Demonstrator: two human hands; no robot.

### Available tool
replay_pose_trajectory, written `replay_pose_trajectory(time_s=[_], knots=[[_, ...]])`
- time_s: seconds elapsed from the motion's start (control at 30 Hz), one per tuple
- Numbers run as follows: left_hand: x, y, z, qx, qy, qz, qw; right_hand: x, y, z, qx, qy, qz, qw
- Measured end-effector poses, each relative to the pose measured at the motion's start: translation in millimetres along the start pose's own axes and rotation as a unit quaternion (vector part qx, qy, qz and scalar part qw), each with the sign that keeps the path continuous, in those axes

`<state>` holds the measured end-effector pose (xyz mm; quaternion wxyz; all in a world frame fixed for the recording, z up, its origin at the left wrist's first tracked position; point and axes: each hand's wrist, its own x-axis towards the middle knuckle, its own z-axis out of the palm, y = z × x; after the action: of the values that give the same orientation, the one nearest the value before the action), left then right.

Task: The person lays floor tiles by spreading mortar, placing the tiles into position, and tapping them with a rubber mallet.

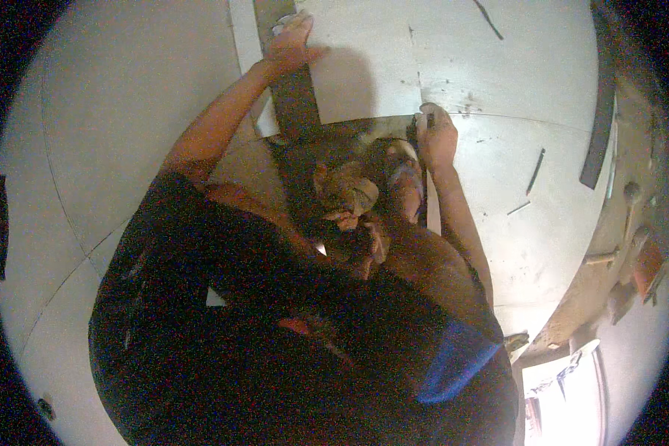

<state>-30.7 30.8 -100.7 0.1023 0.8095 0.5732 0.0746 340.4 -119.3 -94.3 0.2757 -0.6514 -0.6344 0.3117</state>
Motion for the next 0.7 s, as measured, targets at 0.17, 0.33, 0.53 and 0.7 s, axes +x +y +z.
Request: replay_pose_trajectory(time_s=[0.17,0.33,0.53,0.7], knots=[[1.9,-0.4,9.0,0.014,-0.004,0.009,1.000,-11.3,11.4,-17.4,-0.042,0.005,0.038,0.998],[-1.6,-2.8,4.4,0.010,-0.005,0.001,1.000,-28.2,10.1,-35.4,0.018,0.016,0.132,0.991],[2.9,10.3,-3.5,0.001,-0.045,-0.038,0.998,-39.8,29.7,-37.4,0.007,0.058,0.070,0.996],[5.0,8.0,-5.1,0.040,-0.075,-0.056,0.995,-33.0,10.2,-19.4,-0.098,0.020,0.007,0.995]])
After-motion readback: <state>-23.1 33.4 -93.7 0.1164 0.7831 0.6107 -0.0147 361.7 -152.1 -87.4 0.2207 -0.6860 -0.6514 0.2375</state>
